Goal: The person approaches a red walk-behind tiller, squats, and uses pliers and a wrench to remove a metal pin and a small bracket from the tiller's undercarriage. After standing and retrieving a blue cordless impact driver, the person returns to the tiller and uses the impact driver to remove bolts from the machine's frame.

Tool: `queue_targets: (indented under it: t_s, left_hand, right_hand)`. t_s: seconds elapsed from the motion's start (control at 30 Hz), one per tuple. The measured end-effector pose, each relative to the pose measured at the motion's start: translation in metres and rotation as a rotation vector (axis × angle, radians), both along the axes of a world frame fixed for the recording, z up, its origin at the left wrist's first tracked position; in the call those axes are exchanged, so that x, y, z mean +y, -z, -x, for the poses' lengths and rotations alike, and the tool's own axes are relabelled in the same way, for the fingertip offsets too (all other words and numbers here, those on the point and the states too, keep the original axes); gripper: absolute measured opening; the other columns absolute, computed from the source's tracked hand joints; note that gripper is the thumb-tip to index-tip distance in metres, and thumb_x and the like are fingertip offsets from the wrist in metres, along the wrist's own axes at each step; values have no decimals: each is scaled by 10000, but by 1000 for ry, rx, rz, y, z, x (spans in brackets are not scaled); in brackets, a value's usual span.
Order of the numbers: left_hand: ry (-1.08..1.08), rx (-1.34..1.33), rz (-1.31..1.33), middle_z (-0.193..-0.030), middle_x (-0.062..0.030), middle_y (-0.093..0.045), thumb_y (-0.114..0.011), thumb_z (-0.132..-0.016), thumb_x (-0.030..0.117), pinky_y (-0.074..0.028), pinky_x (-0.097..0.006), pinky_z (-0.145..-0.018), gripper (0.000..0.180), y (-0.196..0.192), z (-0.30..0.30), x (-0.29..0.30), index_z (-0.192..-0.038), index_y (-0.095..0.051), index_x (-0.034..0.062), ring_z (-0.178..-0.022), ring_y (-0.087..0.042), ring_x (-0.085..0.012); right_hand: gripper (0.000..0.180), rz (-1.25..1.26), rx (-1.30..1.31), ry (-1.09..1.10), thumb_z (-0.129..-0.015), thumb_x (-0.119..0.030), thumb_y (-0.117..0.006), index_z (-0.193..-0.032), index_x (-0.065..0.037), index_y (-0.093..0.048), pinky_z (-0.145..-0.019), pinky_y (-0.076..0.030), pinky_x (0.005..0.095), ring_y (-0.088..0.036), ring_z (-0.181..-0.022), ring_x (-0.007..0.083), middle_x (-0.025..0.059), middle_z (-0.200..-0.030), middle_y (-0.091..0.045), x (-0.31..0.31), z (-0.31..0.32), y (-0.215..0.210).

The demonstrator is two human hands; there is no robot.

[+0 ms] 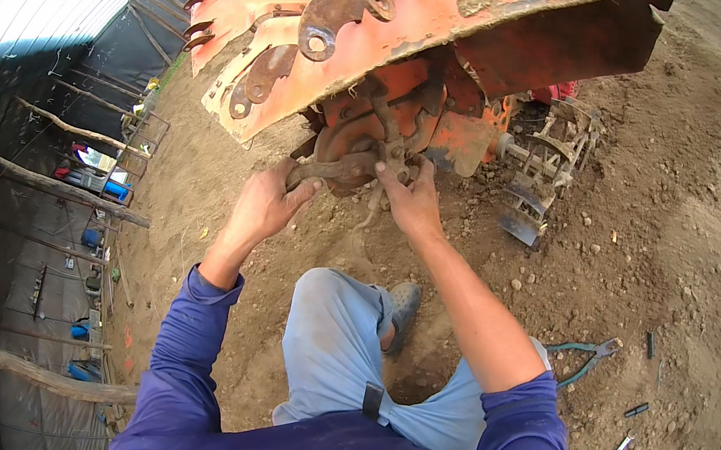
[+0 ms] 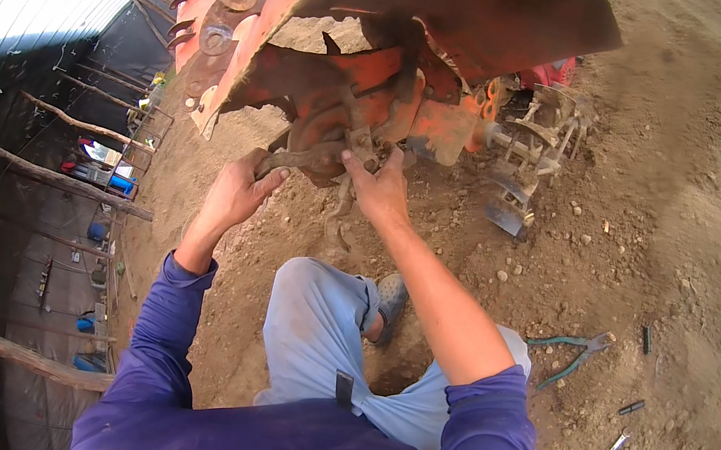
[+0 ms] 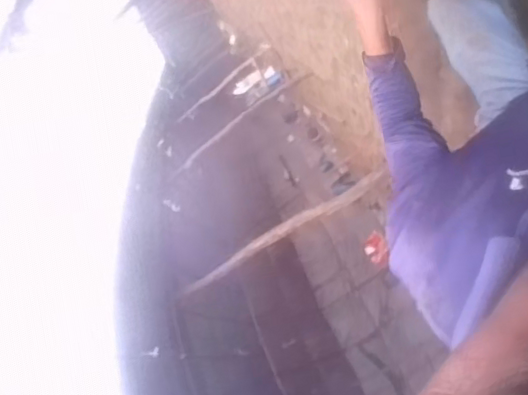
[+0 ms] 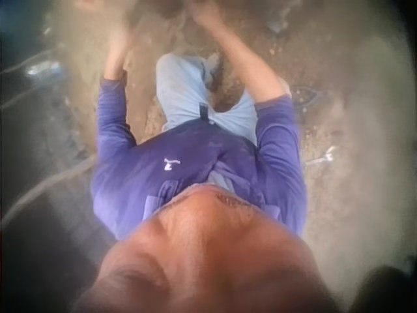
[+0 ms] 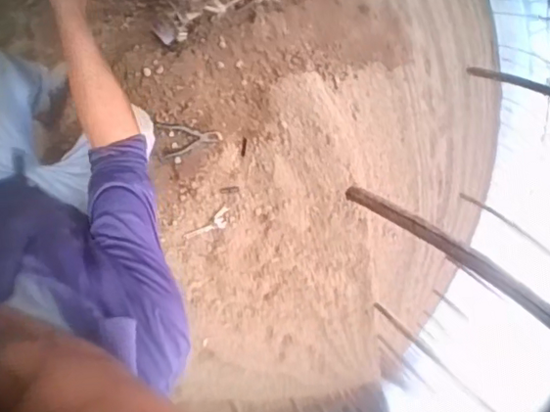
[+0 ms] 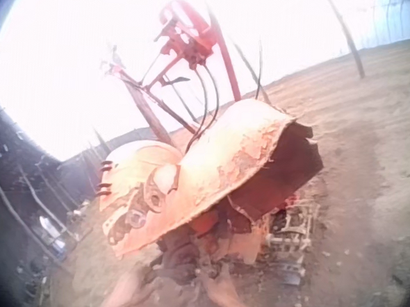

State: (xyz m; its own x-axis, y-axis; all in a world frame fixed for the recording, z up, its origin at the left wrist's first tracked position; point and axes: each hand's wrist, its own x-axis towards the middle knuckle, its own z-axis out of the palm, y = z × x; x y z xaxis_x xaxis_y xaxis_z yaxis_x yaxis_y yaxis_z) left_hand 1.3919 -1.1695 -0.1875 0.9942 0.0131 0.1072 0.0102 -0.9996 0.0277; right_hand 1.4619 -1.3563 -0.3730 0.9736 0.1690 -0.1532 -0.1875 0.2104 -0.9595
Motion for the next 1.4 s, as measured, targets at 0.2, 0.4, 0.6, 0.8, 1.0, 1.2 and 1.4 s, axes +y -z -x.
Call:
queue_targets:
  t_s: [0.2, 0.4, 0.6, 0.8, 1.0, 1.2, 1.4]
  left_hand:
    - [-127, -92, 131, -718, -226, -625, -653, -1040, 472, -471, -496, -674, 478, 48, 18, 4, -1115, -670, 0, -698, -632, -395]
    - [-118, -58, 137, -871, -286, -707, -690, -1015, 436, -524, -529, -741, 474, 34, 10, -4, -1205, -703, 2, -840, -694, -480]
    - [-57, 78, 135, -750, -231, -650, -708, -1010, 432, -490, -487, -683, 459, 15, -4, 7, -1080, -690, -22, -708, -628, -389]
    - [-125, 49, 187, -774, -244, -658, -709, -1009, 429, -495, -492, -695, 453, 17, 3, -6, -1039, -672, -22, -723, -644, -393]
    - [77, 74, 41, -700, -161, -622, -695, -1028, 409, -473, -444, -639, 427, -6, -16, -5, -1071, -688, -15, -643, -584, -289]
    - [-73, -19, 189, -782, -213, -659, -679, -1036, 395, -503, -458, -711, 417, 35, 14, 8, -1101, -688, -17, -727, -628, -334]
    - [-31, -93, 287, -878, -278, -700, -692, -1025, 384, -510, -540, -745, 412, 55, 26, -3, -1164, -660, -3, -836, -686, -478]
  right_hand:
    - [650, -31, -71, -38, -936, -314, -799, -1408, 74, -576, -946, -540, 416, -713, -1075, 262, 194, -1159, -752, 2, -2, -1]
    - [515, -12, -170, 17, -928, -304, -798, -1261, 74, -687, -908, -548, 422, -734, -981, 263, 181, -1064, -773, -6, 1, -1]
    - [433, -51, -49, -67, -935, -285, -796, -1208, 45, -726, -879, -548, 415, -723, -936, 244, 159, -1048, -776, -7, 4, -1]
    - [362, -67, -10, -49, -940, -242, -804, -1158, 40, -741, -797, -535, 380, -680, -854, 187, 97, -976, -767, -14, 6, 0]
    - [289, -297, 91, -97, -959, -195, -786, -1129, 35, -750, -742, -514, 328, -643, -808, 118, 61, -929, -758, -8, 11, -3]
    - [323, -208, -19, -58, -935, -221, -807, -1140, 24, -752, -761, -537, 355, -680, -822, 142, 62, -930, -771, -16, 11, -6]
    - [413, 19, -124, -57, -890, -251, -815, -1174, 40, -740, -873, -565, 382, -736, -949, 212, 157, -1042, -791, -30, 11, -7]
